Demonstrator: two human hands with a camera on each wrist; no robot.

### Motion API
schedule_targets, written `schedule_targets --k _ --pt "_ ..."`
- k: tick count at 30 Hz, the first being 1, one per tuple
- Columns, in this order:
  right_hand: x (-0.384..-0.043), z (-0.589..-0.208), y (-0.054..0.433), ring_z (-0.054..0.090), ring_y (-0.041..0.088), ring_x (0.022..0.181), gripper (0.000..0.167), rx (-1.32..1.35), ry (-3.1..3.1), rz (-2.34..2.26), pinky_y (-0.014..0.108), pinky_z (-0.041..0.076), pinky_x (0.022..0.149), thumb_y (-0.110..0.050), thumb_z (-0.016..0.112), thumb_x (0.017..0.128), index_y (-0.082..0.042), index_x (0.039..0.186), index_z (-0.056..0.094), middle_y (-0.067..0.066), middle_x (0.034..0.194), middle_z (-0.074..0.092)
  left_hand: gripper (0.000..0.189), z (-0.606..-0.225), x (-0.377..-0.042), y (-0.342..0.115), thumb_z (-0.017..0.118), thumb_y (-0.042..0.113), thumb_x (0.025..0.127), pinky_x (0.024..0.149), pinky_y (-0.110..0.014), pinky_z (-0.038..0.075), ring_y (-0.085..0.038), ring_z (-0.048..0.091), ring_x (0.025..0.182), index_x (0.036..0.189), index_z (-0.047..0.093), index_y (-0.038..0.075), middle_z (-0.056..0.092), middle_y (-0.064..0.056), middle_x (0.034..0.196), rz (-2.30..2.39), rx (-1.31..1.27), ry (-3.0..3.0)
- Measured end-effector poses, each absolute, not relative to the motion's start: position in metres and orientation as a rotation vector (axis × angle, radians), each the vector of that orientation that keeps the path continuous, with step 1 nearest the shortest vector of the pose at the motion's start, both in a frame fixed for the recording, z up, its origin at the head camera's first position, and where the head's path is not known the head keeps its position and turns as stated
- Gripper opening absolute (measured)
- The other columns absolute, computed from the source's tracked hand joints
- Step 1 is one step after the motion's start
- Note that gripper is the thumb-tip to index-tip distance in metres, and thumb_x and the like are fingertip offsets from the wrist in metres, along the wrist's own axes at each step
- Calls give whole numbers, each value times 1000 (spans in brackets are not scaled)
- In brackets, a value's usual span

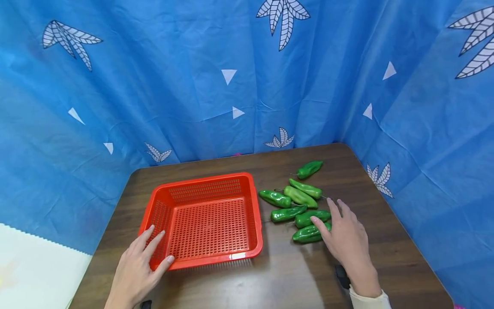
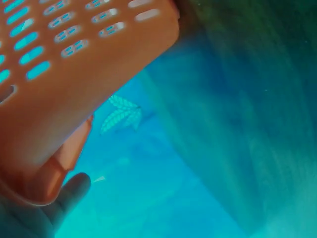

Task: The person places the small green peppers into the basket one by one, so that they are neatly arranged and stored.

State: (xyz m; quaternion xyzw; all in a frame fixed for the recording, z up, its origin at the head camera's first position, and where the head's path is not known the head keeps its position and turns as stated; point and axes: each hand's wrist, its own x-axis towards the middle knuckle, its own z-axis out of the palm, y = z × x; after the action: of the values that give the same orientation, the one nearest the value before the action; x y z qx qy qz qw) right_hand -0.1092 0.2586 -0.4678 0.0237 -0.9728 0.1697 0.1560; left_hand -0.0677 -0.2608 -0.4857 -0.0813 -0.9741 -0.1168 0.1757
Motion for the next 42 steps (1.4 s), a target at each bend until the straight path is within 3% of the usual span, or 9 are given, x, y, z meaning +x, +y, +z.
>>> schedule_targets --k 6,11,18,26,32,42 --pt "-106 -481 262 52 58 115 70 43 -2895 596 65 47 81 -49 58 99 2 146 46 37 139 45 65 -494 -69 -260 72 55 84 98 -65 39 -42 42 138 135 64 14 47 -18 151 -384 -234 -2738" --pt "-105 -500 261 58 52 110 63 148 -2818 562 59 51 78 -39 70 94 -1 141 53 31 134 53 63 -499 -71 -263 74 51 83 101 -65 36 -46 39 138 131 65 11 45 -21 150 -398 -194 -2705" --pt "-104 -514 255 59 44 113 58 322 -2756 575 58 50 87 -31 82 82 -6 131 64 23 130 60 61 -500 -71 -263 74 52 82 98 -67 37 -46 40 138 128 67 12 47 -19 148 -380 -157 -2702" --pt "-103 -521 253 58 43 115 49 313 -2811 666 60 49 89 -32 81 83 -9 125 69 19 129 62 58 -502 -72 -262 72 53 84 98 -67 36 -43 38 140 127 69 13 48 -18 149 -389 -144 -2702" --pt "-105 -526 254 61 42 114 50 323 -2812 629 62 51 85 -28 86 77 -10 122 72 17 126 65 58 -504 -73 -261 73 50 84 96 -69 39 -43 40 139 128 68 12 48 -19 148 -414 -116 -2675" --pt "-108 -534 256 62 40 113 49 357 -2830 585 60 52 86 -24 86 77 -11 122 71 13 122 68 73 -507 -71 -261 77 42 81 100 -67 40 -49 41 135 137 58 0 44 -27 149 -545 -18 -2593"
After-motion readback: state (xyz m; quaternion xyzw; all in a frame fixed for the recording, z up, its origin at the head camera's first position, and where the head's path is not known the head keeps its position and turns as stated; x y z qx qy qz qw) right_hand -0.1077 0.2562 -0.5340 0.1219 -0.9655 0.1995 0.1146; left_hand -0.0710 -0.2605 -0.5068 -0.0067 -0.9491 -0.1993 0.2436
